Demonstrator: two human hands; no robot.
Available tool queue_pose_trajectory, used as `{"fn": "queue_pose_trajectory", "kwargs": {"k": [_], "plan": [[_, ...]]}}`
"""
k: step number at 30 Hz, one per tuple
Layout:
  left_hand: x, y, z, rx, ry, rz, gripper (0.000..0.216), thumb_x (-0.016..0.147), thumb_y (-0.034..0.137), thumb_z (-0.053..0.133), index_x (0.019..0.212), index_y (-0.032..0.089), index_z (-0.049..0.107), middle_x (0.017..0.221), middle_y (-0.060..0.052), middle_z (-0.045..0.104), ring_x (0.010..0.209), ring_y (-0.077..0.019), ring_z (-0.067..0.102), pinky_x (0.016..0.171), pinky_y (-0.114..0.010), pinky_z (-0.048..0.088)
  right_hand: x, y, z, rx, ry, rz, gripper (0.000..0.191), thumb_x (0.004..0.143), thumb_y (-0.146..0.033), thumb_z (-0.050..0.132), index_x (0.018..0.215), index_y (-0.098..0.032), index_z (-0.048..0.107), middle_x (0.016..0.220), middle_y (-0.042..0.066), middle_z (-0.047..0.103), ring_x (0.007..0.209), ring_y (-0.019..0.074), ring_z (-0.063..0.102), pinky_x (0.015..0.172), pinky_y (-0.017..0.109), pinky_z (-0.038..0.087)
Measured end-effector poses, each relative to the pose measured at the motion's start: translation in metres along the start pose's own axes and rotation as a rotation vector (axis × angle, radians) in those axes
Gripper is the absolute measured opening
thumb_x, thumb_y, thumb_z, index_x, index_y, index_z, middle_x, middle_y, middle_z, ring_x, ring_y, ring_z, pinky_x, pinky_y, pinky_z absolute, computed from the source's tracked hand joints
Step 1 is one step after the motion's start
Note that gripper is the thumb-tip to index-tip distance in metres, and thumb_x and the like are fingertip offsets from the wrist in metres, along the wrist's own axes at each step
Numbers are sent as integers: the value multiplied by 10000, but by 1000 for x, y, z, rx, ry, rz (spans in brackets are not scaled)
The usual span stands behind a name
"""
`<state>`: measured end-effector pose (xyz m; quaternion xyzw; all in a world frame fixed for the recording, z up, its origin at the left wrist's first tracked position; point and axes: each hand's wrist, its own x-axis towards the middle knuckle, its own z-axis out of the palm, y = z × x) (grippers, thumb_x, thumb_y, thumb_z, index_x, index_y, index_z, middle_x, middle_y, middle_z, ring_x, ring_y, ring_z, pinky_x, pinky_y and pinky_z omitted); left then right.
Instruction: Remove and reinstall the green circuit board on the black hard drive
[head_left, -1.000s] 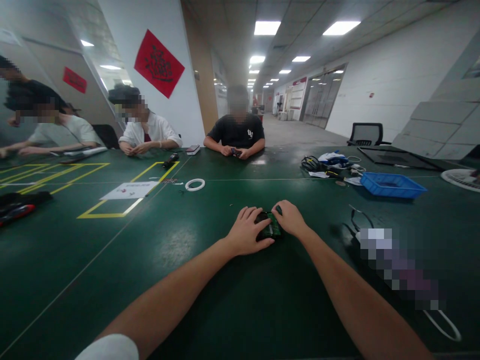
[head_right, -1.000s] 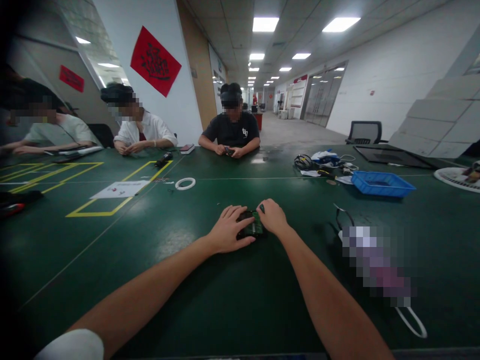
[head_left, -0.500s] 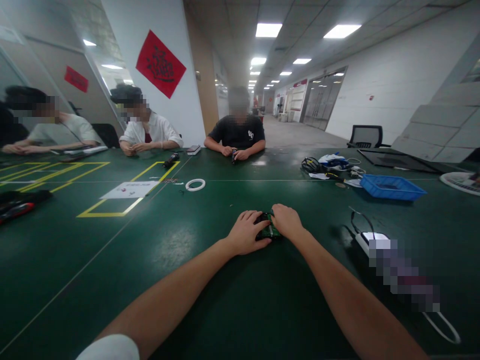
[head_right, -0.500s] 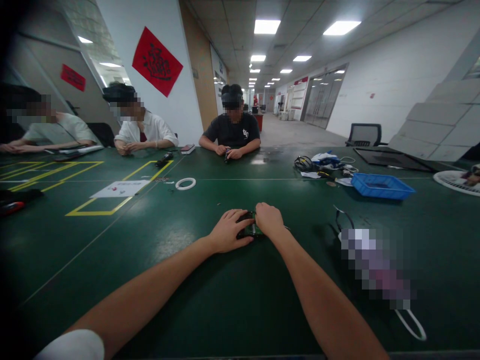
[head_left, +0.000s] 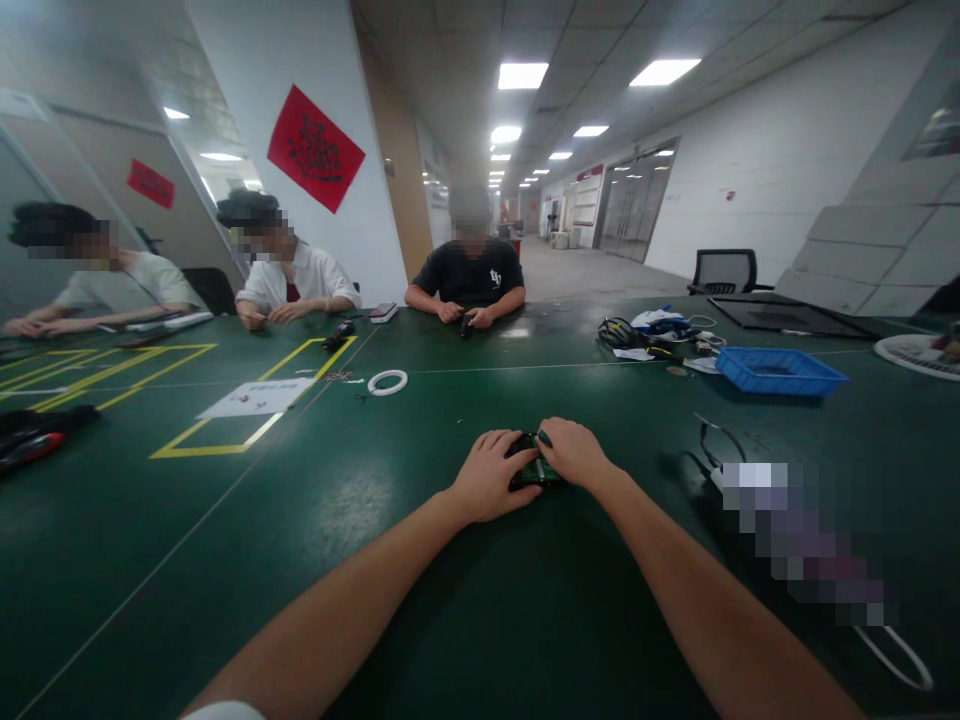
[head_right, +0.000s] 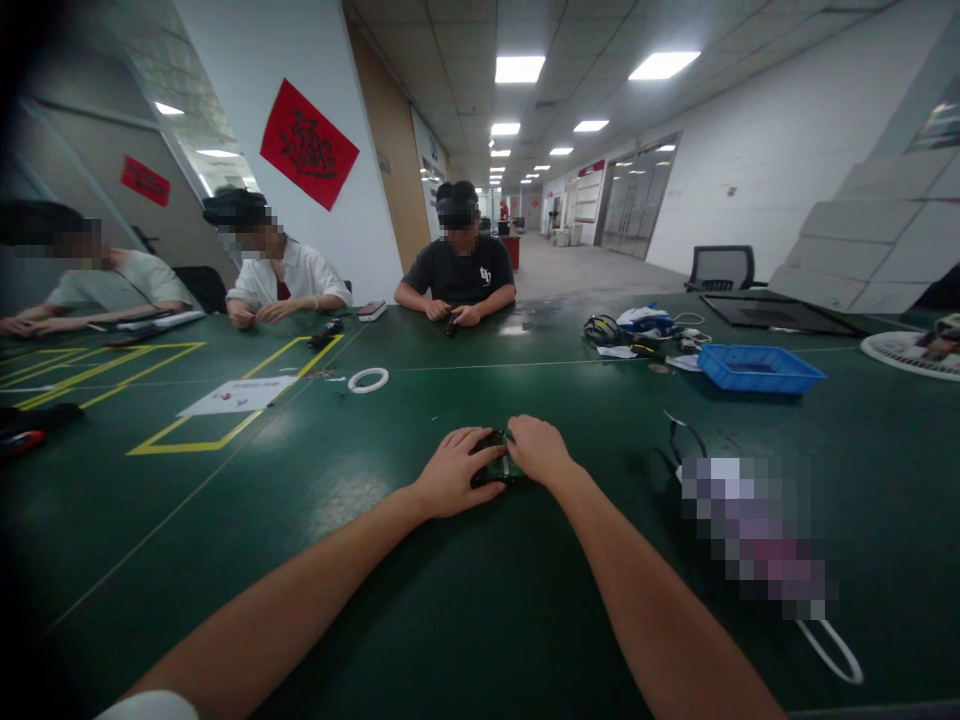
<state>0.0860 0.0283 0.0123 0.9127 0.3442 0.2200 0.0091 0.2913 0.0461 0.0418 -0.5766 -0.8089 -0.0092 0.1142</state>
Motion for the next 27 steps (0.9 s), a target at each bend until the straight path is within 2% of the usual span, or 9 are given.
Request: {"fn": "queue_pose_trajectory", "kwargs": {"k": [4,11,23,27], "plan": [[0,0,0,11,-10,-4,621,856,583,644,1405,304,561,1496,-114,453,1351,-358,418,1131,-576,324,-4,6,-1,30,7,-38,285,985,-386,493,988,-189,699,1045,123,702,948,242,653,846,319,458],[0,0,0,33,-26,-17,636,854,598,643,1414,310,555,1513,-100,434,1363,-355,403,1140,-569,319,-7,14,-5,76,18,-142,271,964,-345,514,1012,-190,731,1070,93,725,989,217,662,919,302,462],[-1,0,-1,42,-27,-11,621,872,608,613,1402,287,571,1511,-114,432,1365,-355,399,1141,-556,322,-5,24,2,213,124,-187,204,893,-285,614,1005,-186,753,1091,93,724,1023,223,663,959,344,488],[-2,0,-2,41,-31,-10,611,875,608,609,1397,293,574,1508,-110,438,1368,-357,395,1136,-564,324,-5,29,0,274,121,-169,195,875,-258,632,1006,-195,762,1084,86,725,1025,221,664,956,354,497]]}}
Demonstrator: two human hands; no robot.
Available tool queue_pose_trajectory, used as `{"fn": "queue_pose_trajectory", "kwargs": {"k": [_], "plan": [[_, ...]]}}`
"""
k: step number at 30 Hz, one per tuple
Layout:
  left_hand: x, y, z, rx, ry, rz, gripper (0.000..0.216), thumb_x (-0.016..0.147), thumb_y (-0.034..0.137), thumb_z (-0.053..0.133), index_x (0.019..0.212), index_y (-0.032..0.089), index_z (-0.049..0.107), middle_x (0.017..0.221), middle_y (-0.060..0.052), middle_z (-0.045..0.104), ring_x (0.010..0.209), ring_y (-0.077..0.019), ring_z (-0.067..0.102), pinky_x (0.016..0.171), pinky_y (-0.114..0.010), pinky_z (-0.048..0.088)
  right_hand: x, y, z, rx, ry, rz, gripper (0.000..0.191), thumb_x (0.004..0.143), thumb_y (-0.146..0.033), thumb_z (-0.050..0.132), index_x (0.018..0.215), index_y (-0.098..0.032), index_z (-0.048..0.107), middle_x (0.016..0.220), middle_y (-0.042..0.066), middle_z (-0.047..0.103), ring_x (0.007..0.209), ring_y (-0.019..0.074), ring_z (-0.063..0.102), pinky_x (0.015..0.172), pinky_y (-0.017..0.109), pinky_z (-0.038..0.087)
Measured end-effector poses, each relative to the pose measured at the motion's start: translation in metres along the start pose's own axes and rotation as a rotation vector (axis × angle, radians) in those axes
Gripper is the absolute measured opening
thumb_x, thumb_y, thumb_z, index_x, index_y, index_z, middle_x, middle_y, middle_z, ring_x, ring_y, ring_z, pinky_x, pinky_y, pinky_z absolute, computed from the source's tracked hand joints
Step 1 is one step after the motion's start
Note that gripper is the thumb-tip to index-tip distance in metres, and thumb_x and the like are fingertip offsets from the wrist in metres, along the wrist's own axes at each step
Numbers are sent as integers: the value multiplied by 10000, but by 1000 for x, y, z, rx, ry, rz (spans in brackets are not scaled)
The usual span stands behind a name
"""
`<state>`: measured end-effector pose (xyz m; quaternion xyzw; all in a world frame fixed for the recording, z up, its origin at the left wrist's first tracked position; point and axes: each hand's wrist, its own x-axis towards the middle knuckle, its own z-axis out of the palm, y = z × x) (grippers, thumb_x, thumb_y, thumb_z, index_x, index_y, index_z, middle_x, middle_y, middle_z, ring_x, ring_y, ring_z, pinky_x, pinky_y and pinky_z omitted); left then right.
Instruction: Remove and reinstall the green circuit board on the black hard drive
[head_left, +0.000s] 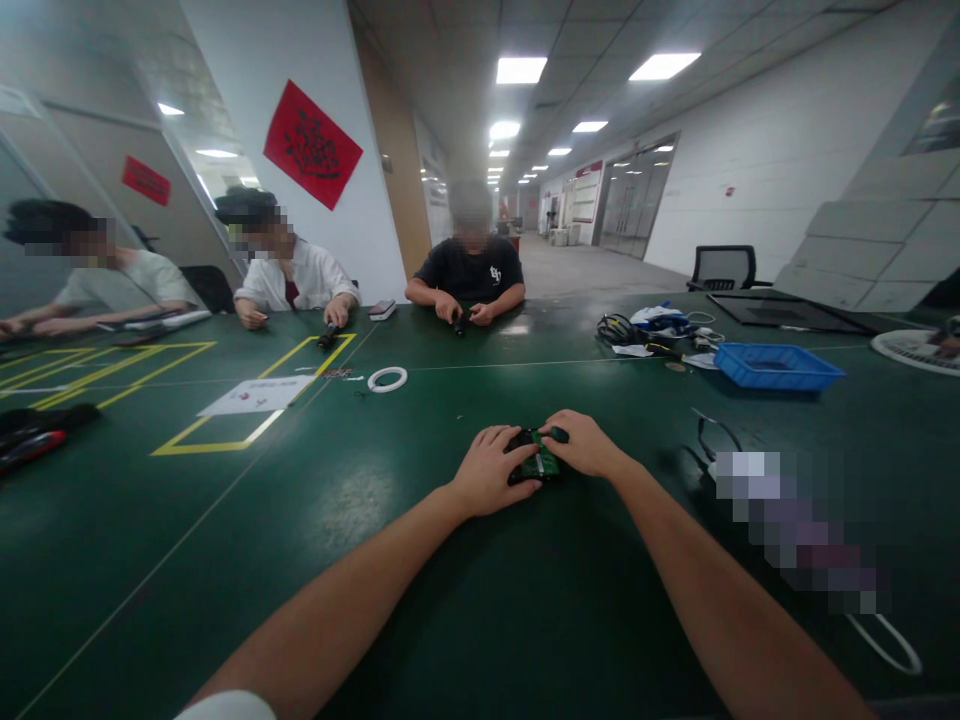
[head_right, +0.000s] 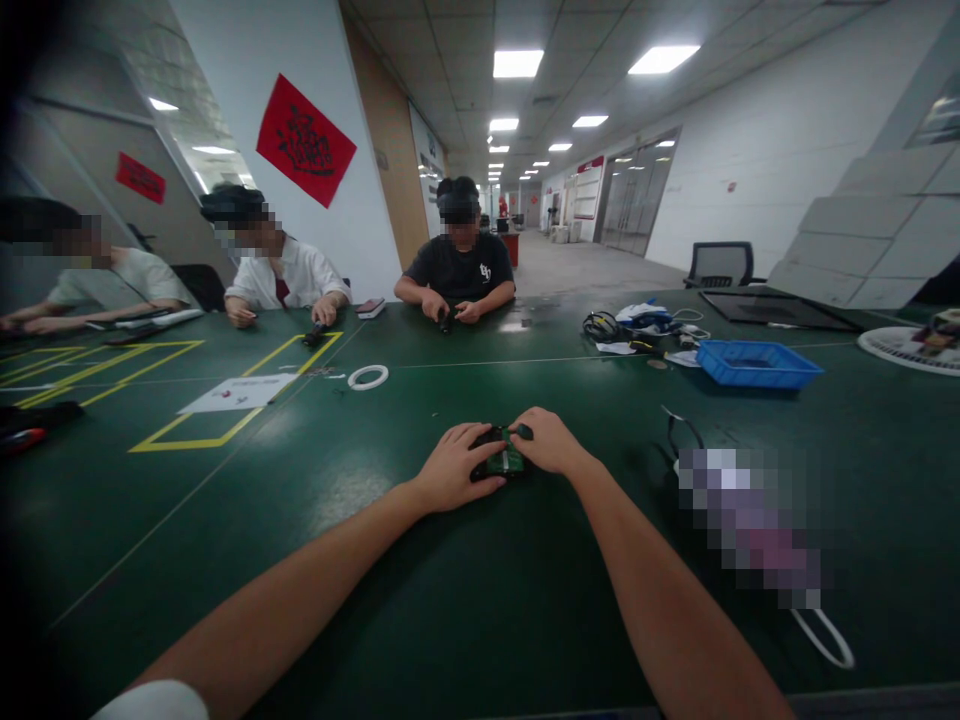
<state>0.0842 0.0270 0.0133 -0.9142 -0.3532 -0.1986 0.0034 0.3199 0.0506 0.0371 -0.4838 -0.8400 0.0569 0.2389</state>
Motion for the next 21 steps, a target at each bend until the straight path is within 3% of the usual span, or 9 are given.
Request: {"fn": "queue_pose_trajectory", "kwargs": {"k": [12,16,21], "plan": [[0,0,2,-10,22,-3,614,859,596,641,1399,311,575,1501,-100,446,1355,-351,408,1128,-557,335,-1,12,2,72,70,53,114,846,-281,655,922,-213,708,969,55,713,931,215,646,878,367,486],[0,-1,2,-9,18,-3,623,861,600,636,1409,313,564,1507,-99,437,1358,-353,403,1133,-561,326,2,17,-2,89,226,187,178,848,-357,637,933,-207,684,966,66,682,931,232,631,889,398,488],[-1,0,1,-10,22,-12,633,859,608,635,1411,308,562,1506,-103,432,1360,-355,396,1135,-554,321,11,9,-6,174,537,259,371,836,-239,565,1202,-206,620,1168,112,594,1072,258,598,980,446,484]]}}
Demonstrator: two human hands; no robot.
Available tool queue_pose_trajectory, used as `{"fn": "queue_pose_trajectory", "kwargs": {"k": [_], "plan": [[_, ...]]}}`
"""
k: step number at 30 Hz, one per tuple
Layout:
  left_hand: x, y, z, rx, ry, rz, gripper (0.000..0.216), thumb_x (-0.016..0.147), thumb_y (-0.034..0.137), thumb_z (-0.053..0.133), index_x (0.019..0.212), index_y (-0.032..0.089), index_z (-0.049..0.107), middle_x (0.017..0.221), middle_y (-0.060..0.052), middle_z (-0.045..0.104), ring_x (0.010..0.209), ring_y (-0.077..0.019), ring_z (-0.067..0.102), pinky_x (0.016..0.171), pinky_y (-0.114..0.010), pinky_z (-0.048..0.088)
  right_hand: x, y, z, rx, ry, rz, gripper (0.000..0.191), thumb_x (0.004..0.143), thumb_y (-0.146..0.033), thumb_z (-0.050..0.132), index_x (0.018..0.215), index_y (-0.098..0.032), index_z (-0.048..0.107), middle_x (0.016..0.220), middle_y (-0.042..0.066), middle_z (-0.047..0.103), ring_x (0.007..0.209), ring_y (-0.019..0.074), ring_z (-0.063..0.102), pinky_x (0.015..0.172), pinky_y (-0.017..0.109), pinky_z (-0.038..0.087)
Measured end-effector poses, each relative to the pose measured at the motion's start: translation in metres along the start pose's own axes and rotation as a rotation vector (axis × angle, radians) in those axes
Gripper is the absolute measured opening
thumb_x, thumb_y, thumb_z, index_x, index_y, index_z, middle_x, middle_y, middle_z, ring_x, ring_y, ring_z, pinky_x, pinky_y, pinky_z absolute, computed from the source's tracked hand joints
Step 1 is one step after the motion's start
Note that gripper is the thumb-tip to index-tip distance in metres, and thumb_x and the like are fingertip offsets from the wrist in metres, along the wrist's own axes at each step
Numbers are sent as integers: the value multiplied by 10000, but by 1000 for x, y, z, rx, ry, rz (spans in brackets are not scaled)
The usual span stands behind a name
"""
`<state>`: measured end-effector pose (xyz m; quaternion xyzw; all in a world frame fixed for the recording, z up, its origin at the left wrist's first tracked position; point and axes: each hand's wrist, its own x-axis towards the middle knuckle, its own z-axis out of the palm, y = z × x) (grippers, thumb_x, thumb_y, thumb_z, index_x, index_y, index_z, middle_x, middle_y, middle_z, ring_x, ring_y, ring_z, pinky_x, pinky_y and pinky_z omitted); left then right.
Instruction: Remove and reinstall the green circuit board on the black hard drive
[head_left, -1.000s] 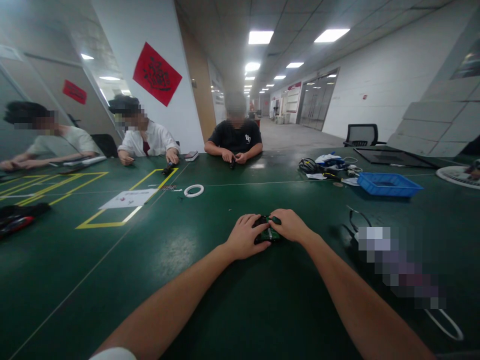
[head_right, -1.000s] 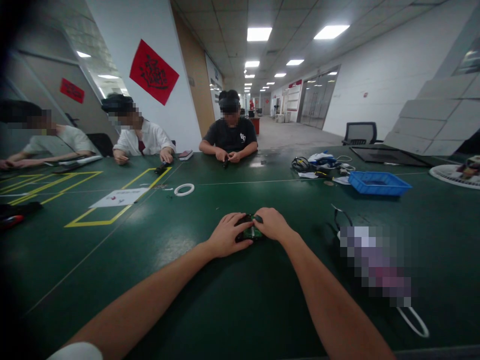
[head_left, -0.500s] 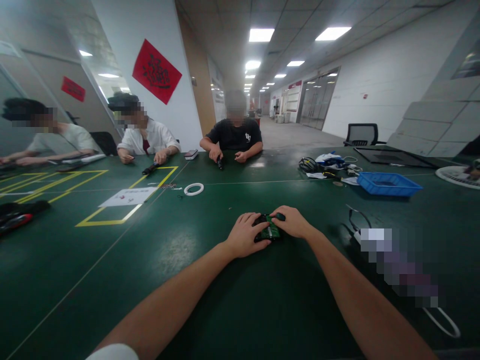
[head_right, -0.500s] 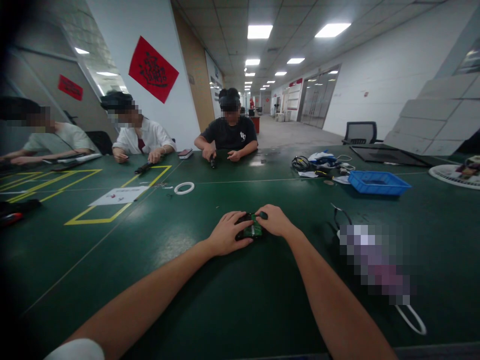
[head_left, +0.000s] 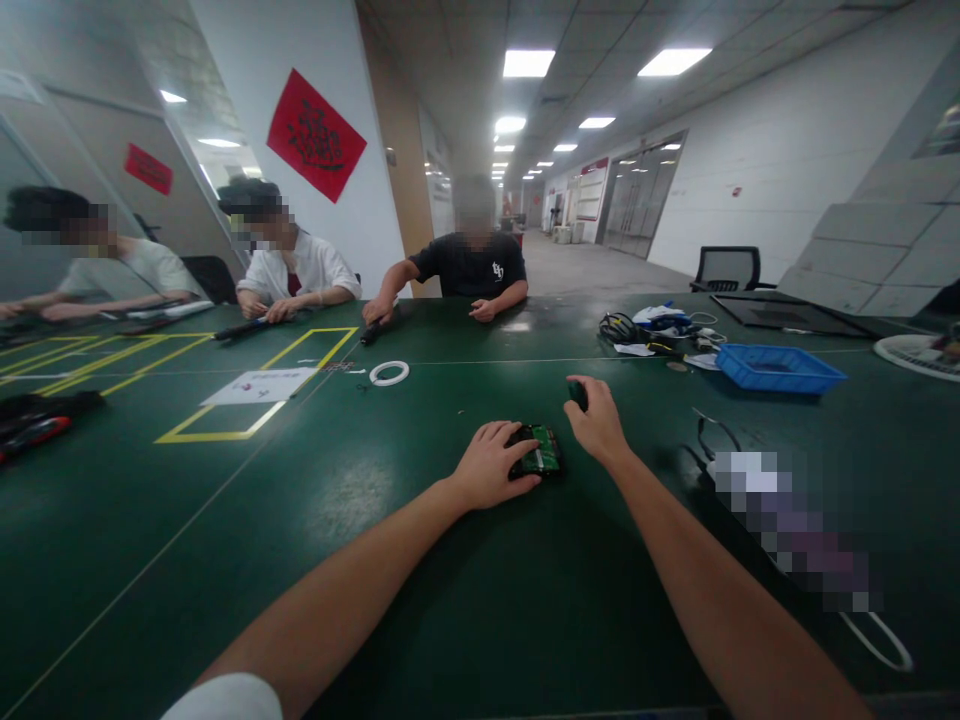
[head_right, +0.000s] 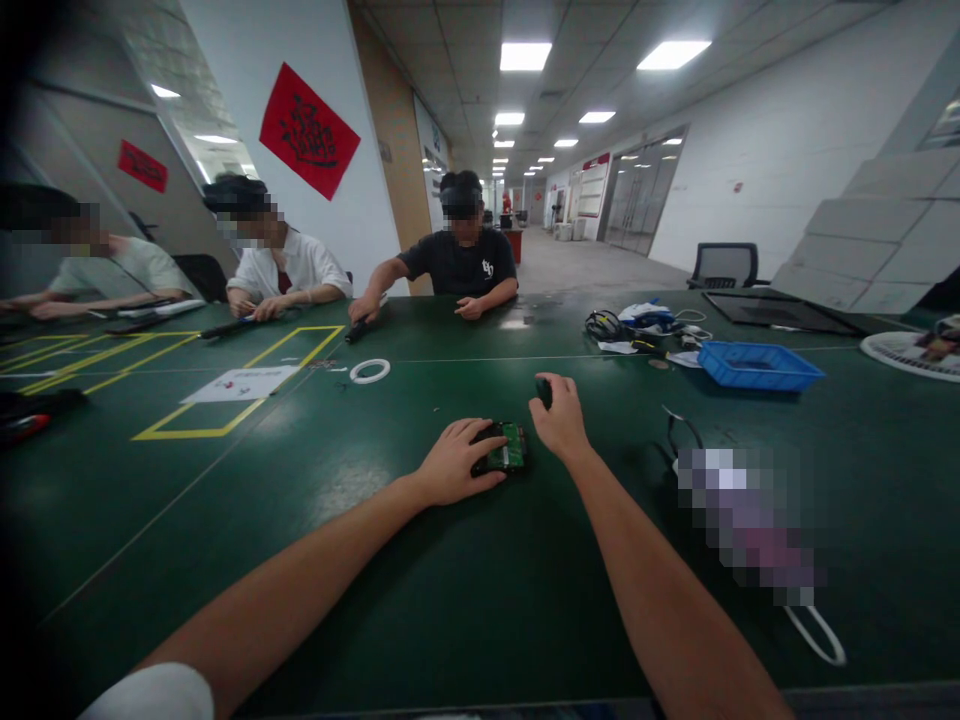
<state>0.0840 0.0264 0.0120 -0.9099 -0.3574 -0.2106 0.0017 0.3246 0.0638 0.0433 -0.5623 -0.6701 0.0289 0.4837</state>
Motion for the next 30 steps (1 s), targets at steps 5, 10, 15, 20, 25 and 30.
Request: {"fn": "queue_pose_trajectory", "kwargs": {"k": [5,10,15,20,25,30], "plan": [[1,-2,-2,0,-9,2,638,852,621,635,1411,322,559,1486,-105,436,1346,-352,407,1120,-549,336,-3,-3,6,83,120,-70,474,895,-309,560,1349,-185,504,1260,163,535,1117,286,583,935,460,542],[3,-5,-4,-21,-23,-1,648,817,647,664,1383,343,581,1474,-111,419,1327,-369,410,1091,-566,355,-10,5,8,60,31,-138,514,925,-333,548,1414,-207,451,1298,167,522,1114,294,595,938,480,560],[0,-9,-6,-28,-46,-5,659,847,685,605,1413,352,545,1488,-109,411,1349,-372,381,1110,-599,310,-17,9,8,-95,19,-91,612,927,-332,525,1499,-200,354,1336,179,537,1095,319,630,920,486,562],[-14,-20,-9,-18,-46,-25,675,867,689,578,1438,335,511,1499,-113,410,1375,-355,376,1165,-630,209,-18,15,21,-188,67,-94,696,954,-295,434,1571,-136,155,1475,223,437,1245,351,561,988,512,515],[-22,-26,-12,-17,-46,-13,660,892,664,563,1450,320,490,1522,-115,392,1407,-348,354,1183,-624,194,-6,19,39,-247,-38,-79,633,963,-322,438,1537,-127,258,1305,218,540,1023,324,651,825,464,562],[-21,-25,-11,-12,-52,-10,616,885,676,565,1403,343,545,1542,-99,376,1410,-356,354,1180,-631,200,2,24,40,-253,-28,-117,458,978,-385,444,1362,-143,502,1198,178,607,1035,309,629,890,443,526]]}}
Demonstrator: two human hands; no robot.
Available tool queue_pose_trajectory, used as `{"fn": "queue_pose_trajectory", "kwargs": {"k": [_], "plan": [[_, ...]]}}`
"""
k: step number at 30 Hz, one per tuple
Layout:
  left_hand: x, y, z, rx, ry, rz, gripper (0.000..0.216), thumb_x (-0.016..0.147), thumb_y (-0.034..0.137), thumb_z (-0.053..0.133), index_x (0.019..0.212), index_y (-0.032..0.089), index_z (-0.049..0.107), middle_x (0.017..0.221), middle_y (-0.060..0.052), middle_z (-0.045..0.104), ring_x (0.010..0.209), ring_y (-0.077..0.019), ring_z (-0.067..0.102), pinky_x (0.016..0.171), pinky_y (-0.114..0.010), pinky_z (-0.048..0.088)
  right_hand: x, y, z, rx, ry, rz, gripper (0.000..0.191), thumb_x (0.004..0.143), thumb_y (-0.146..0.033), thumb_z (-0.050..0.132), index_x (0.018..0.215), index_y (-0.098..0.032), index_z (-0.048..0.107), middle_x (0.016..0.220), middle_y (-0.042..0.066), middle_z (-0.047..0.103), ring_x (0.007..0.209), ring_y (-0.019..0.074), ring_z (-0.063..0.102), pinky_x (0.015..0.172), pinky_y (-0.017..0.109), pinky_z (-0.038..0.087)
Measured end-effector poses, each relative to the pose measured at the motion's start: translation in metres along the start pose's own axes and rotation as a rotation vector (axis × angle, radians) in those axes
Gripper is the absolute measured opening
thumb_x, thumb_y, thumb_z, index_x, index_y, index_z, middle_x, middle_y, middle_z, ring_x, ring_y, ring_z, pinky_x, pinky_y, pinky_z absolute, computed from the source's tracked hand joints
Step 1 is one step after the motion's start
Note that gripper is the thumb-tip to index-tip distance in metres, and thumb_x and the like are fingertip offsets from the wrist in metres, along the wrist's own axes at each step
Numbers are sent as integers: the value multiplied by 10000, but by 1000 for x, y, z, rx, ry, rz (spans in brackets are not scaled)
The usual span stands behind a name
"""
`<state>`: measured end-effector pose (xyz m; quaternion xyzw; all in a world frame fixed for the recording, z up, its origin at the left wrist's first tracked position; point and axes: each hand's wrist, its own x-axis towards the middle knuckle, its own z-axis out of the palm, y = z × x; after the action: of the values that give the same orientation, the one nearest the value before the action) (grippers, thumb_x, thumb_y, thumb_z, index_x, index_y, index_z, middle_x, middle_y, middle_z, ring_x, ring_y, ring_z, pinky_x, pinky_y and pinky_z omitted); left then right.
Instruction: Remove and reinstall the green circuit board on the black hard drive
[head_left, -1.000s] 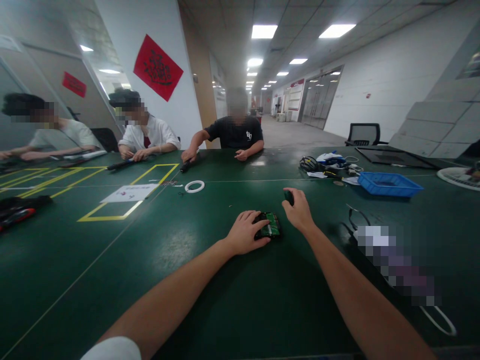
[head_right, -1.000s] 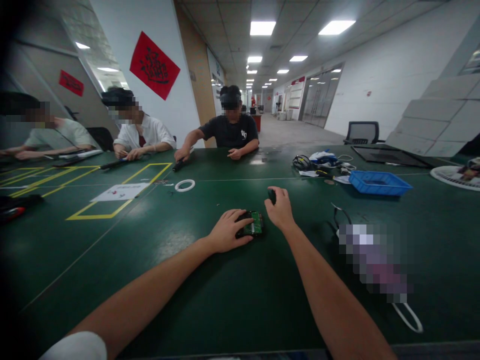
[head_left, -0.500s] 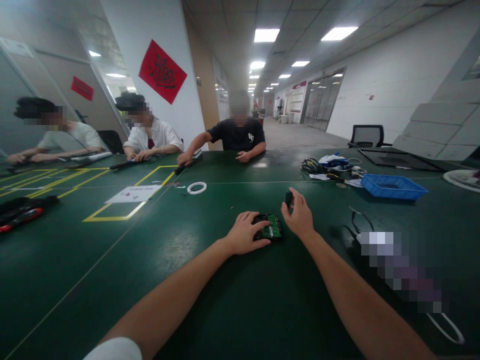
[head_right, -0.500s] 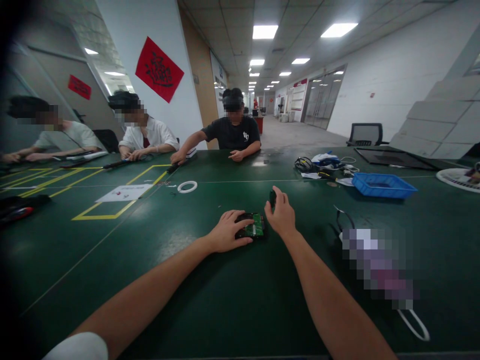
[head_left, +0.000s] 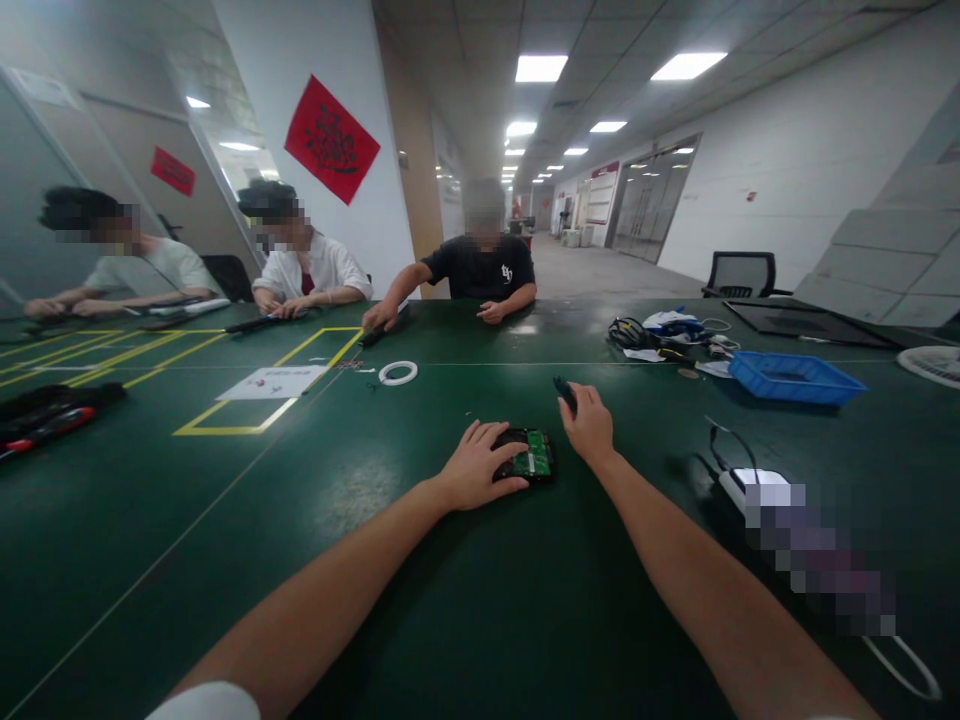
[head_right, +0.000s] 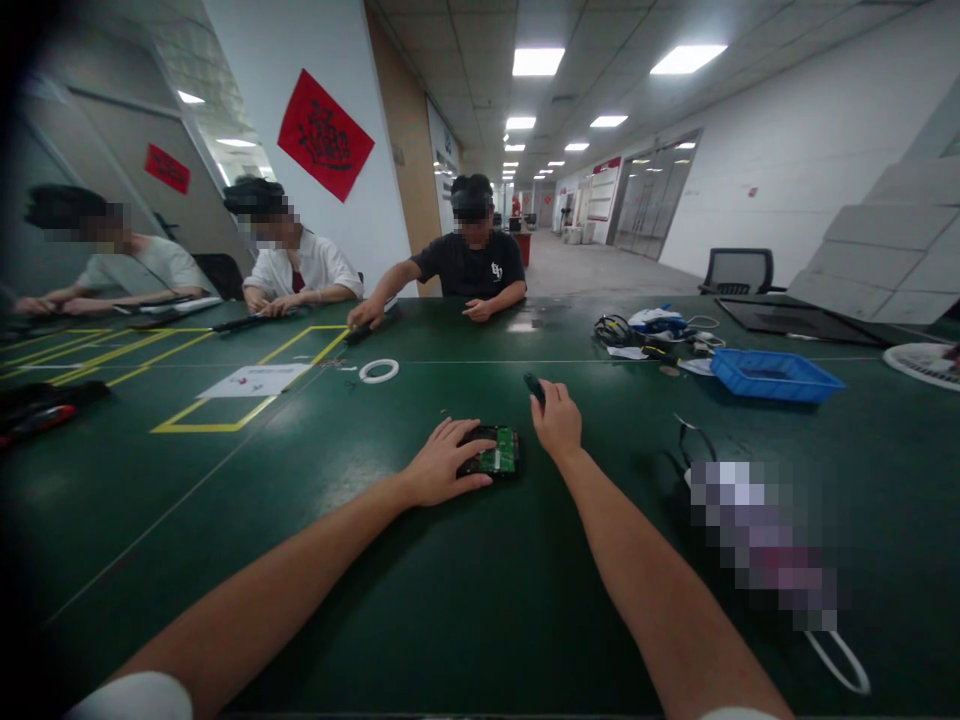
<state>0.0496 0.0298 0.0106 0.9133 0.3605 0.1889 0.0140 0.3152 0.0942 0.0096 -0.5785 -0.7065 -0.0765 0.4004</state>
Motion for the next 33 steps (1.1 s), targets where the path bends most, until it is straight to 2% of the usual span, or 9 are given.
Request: {"fn": "queue_pose_trajectory", "kwargs": {"k": [3,5,10,13,20,33], "plan": [[1,1,1,-1,10,-18,620,876,675,581,1397,340,556,1539,-100,385,1408,-360,356,1179,-633,201,-2,0,-3,44,84,-1,401,988,-428,441,1254,-159,574,1149,164,651,1090,313,613,975,466,490],[1,1,1,0,16,-29,624,872,676,586,1399,342,557,1540,-100,387,1408,-364,357,1178,-633,205,-5,-7,-4,120,128,26,438,989,-451,449,1298,-154,539,1164,166,666,1088,308,630,977,470,498],[1,2,1,8,19,-32,636,868,686,584,1404,345,554,1547,-99,382,1409,-367,356,1172,-638,209,-16,-37,-7,364,87,29,629,1004,-442,452,1530,-175,234,1202,147,690,1032,258,702,949,433,540],[1,2,2,16,18,-29,645,873,694,568,1413,343,547,1554,-104,371,1409,-367,356,1169,-635,217,-19,-49,-10,416,86,15,715,994,-442,480,1564,-172,144,1166,139,701,1023,248,707,938,415,556],[2,1,3,10,20,-26,644,862,685,593,1406,343,555,1540,-102,391,1403,-366,363,1166,-626,233,-20,-48,-12,349,25,-17,681,976,-447,499,1549,-193,234,1180,139,675,959,256,706,925,436,569],[2,-2,4,9,0,-21,675,870,726,537,1429,349,532,1560,-104,358,1416,-368,340,1166,-629,220,-21,-46,-11,368,-12,-25,690,976,-440,499,1550,-192,209,1145,137,685,969,271,708,935,455,565]]}}
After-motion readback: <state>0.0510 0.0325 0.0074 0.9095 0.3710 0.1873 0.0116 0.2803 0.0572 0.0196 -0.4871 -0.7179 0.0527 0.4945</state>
